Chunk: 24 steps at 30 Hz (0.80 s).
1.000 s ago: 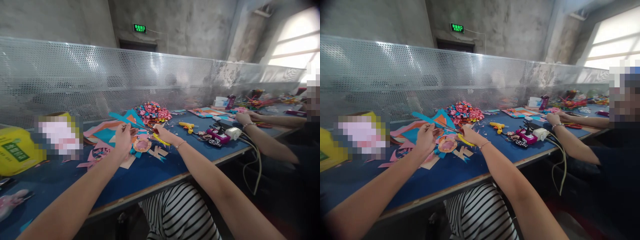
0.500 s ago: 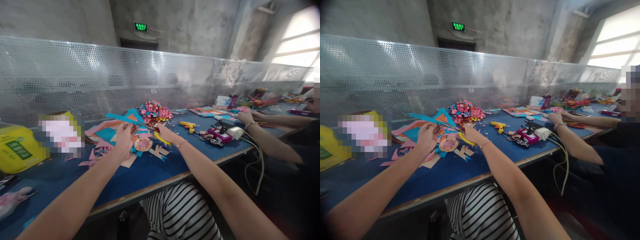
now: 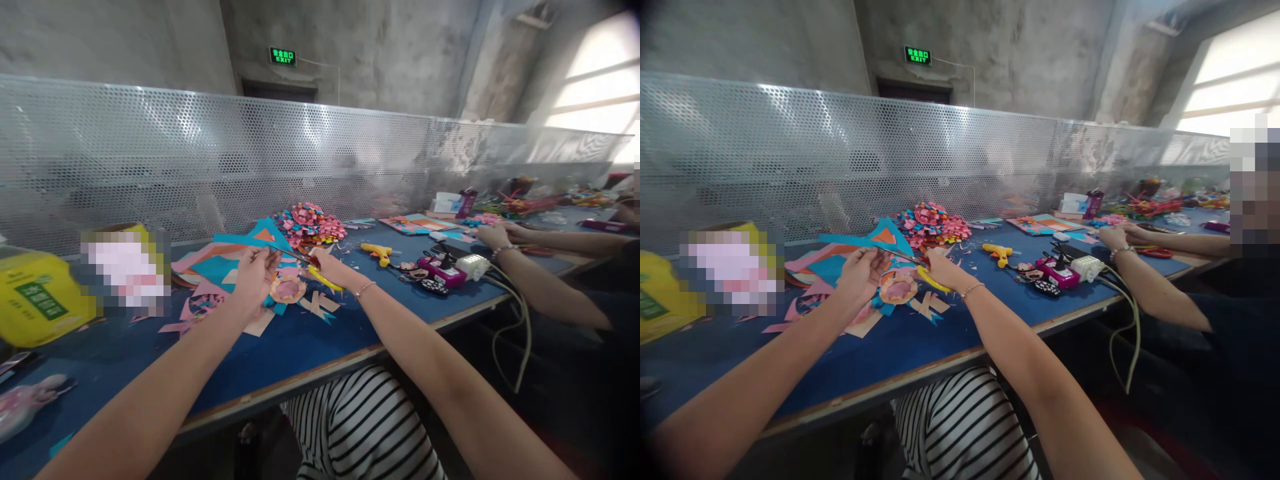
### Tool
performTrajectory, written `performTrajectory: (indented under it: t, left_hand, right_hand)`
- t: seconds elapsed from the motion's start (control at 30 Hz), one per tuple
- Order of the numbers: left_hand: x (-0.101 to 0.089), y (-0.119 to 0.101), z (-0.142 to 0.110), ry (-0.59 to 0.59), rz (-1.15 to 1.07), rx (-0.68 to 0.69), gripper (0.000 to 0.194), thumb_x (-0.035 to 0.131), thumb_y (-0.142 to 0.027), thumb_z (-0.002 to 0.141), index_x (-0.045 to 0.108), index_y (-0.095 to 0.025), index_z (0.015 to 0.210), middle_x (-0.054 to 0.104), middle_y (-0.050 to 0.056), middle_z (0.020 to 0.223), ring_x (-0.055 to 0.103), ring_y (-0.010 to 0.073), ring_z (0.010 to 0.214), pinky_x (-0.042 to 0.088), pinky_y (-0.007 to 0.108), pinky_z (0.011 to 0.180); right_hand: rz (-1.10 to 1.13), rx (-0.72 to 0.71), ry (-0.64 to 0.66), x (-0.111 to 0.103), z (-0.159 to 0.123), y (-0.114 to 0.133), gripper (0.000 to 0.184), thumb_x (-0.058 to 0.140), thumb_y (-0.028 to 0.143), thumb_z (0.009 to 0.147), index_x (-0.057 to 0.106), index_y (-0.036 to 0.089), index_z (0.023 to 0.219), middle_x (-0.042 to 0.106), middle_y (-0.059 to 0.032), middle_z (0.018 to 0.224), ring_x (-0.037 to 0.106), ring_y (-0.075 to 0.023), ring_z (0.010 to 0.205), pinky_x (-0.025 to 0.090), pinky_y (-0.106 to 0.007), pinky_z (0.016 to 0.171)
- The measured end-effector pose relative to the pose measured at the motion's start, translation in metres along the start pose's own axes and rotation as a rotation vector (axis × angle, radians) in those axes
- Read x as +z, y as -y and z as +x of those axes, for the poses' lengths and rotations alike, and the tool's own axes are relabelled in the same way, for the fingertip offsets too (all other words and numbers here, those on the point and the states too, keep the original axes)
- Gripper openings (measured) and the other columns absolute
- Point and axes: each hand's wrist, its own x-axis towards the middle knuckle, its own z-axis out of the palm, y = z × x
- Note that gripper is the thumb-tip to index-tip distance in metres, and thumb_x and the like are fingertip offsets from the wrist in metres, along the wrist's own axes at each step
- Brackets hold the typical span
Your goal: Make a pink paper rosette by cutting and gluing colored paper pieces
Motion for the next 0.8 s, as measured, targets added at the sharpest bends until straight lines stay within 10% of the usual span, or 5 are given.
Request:
performTrajectory:
  t: [0.8]
  left_hand:
    - [-0.0003,0.0013,-0.0001,-0.005,-0.036,-0.007,0.019,0.053,-0.004,0.069,0.046,-0.018,0.058,0.057,-0.002,0.059,0.061,0.0089,0.063,0.053,0.027,0.078]
  right_hand:
    - [-0.031,0.014,-0.075,0.003,0.0046,-0.0042,0.038,0.059,0.049,0.072,0.047,0.016,0.085,0.054,-0.0027,0.078,0.044,-0.0116,0.064,0.033,-0.024,0.059]
